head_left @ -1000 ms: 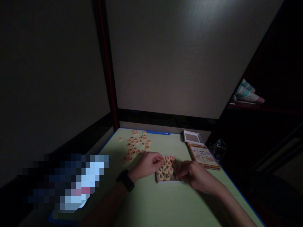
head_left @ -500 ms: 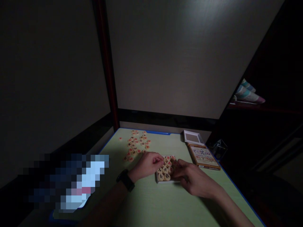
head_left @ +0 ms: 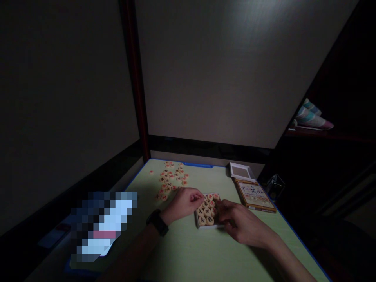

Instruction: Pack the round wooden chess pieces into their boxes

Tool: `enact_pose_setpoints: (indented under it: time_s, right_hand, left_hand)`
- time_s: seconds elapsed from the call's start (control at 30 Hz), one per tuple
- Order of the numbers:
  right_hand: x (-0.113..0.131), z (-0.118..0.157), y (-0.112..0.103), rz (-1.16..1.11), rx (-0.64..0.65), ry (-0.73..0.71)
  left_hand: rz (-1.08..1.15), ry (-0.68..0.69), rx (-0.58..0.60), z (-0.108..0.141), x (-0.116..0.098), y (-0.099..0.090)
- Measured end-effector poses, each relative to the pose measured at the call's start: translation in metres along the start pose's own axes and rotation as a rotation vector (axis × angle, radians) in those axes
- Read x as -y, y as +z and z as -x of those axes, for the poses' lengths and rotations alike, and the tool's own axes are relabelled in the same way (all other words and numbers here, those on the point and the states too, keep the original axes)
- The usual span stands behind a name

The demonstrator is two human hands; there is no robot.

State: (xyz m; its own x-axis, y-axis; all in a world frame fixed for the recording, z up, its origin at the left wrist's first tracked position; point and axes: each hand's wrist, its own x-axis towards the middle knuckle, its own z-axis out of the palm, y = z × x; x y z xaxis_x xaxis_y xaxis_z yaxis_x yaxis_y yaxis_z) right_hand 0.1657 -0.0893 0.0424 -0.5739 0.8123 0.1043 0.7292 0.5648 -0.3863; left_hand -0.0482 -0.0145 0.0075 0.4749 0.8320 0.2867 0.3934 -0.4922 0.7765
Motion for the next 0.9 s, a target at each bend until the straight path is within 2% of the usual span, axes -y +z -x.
enact_pose_setpoints:
  time_s: [0.1,0.23,0.37,0.43,0.5,0.63,0.7,0.8,0.9]
  right_hand:
    - [-0.002,0.001,0.000,-0.010,-0.010,-0.015]
    - [-0.002,0.001,-0.001,-0.012,-0.001,-0.024]
    - [-0.001,0.000,-0.002,-0.013,0.004,-0.028]
    - [0.000,0.000,-0.003,-0.013,0.000,-0.032]
    - [0.000,0.000,-0.003,-0.011,-0.003,-0.036]
    - [0.001,0.000,-0.004,0.001,0.002,-0.046]
    - [0.001,0.000,-0.003,0.005,-0.009,-0.043]
    - [0.000,0.001,-0.003,0.021,-0.054,-0.016]
    - [-0.005,0.002,-0.002,0.088,-0.194,0.086]
  left_hand:
    - [-0.097,-0.084,-0.128,-0.005,0.007,-0.006]
    - [-0.253,-0.232,-0.325,-0.011,0.016,-0.023]
    - [-0.354,-0.289,-0.451,-0.014,0.023,-0.042]
    - [-0.384,-0.306,-0.479,-0.015,0.028,-0.047]
    - [-0.435,-0.265,-0.450,-0.014,0.035,-0.047]
    - [-0.608,-0.013,-0.303,-0.011,0.046,-0.036]
    - [-0.708,0.065,-0.231,-0.008,0.047,-0.029]
    - [-0.814,0.068,-0.162,-0.004,0.043,-0.022]
    - [-0.850,0.022,-0.129,-0.003,0.038,-0.021]
